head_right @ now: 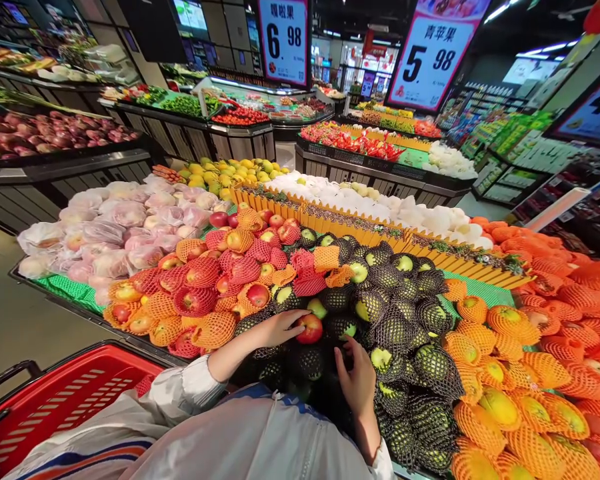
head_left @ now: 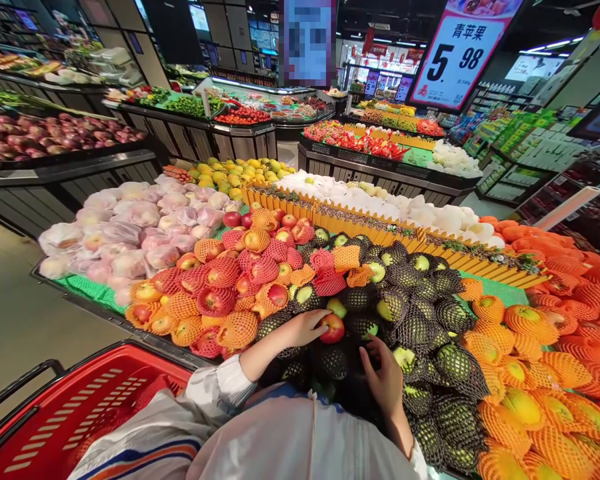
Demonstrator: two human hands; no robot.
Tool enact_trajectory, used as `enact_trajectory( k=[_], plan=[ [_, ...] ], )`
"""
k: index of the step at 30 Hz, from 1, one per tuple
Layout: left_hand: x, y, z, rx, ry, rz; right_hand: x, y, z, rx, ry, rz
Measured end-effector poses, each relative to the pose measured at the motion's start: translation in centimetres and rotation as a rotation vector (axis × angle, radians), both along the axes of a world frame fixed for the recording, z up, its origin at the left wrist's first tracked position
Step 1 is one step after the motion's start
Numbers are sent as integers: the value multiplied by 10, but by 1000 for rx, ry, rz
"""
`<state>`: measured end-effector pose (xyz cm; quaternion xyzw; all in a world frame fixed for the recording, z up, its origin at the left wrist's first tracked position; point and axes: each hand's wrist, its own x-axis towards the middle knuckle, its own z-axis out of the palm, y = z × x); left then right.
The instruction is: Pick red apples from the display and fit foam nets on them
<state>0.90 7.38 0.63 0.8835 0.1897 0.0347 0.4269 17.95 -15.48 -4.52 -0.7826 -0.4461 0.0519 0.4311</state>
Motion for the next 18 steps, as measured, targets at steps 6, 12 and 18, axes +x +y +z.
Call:
enact_trajectory(
  k=[6, 12, 18],
  plan=[
    [-2, -7, -3, -45, 70, 18, 0, 2, 3, -4, -15, 8],
    [14, -31, -2, 227, 81, 225, -2, 2, 6, 37, -28, 42],
    [27, -56, 17, 170, -194, 128, -5, -5, 11, 135, -72, 172]
  ],
)
